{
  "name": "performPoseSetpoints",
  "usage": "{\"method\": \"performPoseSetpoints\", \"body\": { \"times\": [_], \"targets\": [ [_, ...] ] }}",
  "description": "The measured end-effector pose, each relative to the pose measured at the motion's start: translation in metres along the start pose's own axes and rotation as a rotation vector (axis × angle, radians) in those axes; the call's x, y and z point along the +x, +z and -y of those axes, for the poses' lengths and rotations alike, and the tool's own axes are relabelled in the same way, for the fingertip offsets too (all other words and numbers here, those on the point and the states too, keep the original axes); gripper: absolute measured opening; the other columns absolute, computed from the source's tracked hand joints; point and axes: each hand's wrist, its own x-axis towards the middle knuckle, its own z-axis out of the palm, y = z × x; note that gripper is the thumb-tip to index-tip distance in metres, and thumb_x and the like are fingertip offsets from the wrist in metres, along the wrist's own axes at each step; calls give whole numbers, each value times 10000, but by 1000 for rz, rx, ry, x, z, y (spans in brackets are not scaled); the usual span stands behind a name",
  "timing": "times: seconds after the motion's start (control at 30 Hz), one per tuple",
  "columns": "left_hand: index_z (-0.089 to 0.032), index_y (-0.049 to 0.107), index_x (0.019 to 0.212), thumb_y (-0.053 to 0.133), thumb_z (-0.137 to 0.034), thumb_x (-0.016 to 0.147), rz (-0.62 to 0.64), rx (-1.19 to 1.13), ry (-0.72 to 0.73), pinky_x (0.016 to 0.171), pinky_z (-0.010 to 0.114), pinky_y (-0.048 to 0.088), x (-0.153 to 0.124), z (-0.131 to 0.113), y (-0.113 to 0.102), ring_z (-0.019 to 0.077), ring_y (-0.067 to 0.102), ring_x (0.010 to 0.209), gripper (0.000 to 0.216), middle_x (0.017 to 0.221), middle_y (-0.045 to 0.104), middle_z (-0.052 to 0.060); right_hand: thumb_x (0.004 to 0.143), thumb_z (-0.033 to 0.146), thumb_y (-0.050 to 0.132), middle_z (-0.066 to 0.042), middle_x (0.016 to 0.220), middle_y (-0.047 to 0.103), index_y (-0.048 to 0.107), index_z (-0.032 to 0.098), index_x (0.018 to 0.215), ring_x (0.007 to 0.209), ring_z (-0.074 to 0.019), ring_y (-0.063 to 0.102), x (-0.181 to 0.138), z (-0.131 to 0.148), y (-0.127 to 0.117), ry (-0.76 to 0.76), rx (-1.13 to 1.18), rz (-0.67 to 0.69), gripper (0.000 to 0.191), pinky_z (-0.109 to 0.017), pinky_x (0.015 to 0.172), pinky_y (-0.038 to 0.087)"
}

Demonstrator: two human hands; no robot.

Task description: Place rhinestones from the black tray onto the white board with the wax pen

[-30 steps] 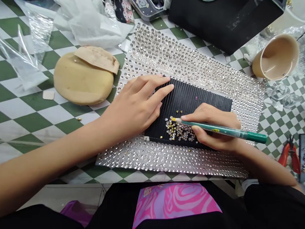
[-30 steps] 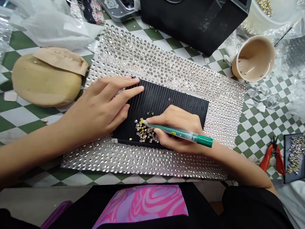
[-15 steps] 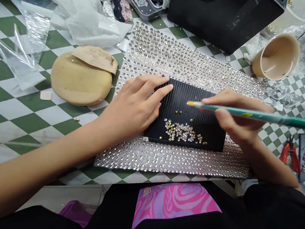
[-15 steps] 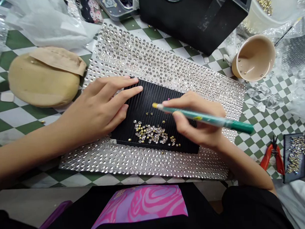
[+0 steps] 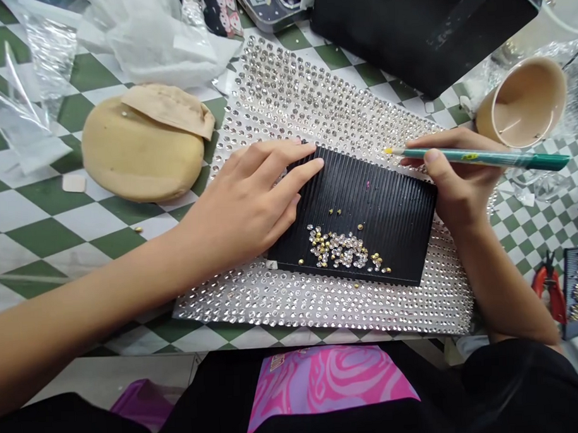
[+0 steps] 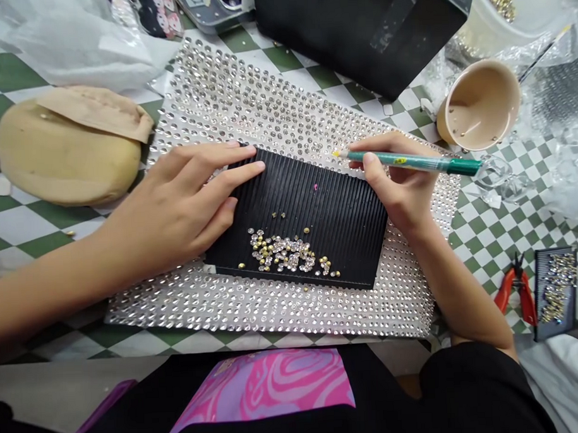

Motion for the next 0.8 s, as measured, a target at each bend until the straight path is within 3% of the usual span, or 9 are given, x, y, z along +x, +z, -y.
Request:
{"method": "performPoseSetpoints", "body": {
  "times": [0.23, 0.37, 0.53, 0.67, 0.8],
  "targets": [
    [-251, 471, 1607, 383, -229, 1109, -1, 38, 25, 1414, 527, 439, -1, 1, 1, 312, 524, 1615, 506, 1725, 536, 76, 958, 290, 779, -36, 855, 837, 863, 249, 975, 701, -194, 791, -1, 2, 4, -8, 62, 9, 95, -347, 659, 680],
    [-265, 478, 1613, 394, -222, 1111, -14, 19, 29, 1383, 541, 467, -1, 2, 2, 324, 535, 1609, 511, 1712, 550, 96, 943, 253, 791, -28, 802, 828, 879, 245, 972, 669, -170, 774, 1, -2, 3, -63, 92, -27, 93, -305, 622, 645],
    [-248, 472, 1617, 388, -213, 1119, -23, 53, 43, 1354, 544, 496, -1, 1, 1, 325, 546, 1600, 506, 1702, 560, 113, 884, 149, 740, -19, 815, 843, 902, 250, 1004, 658, -161, 754, -2, 30, -6, -140, 80, -54, 226, -304, 539, 558],
    [-249, 465, 1617, 383, -215, 1124, -20, 70, 44, 1352, 531, 495, -1, 1, 1, 317, 538, 1608, 501, 1703, 559, 116, 895, 97, 682, 2, 789, 800, 863, 300, 1185, 600, -163, 656, -15, 67, -3, -196, 35, 216, 397, -350, 490, 482],
    [-236, 468, 1608, 391, -217, 1127, -24, 74, 53, 1345, 519, 496, -1, 2, 3, 315, 543, 1603, 488, 1701, 559, 120, 923, 70, 655, -12, 878, 833, 815, 243, 1135, 675, -144, 691, -26, 74, 11, -224, 83, 423, 317, -315, 614, 596]
  ]
}}
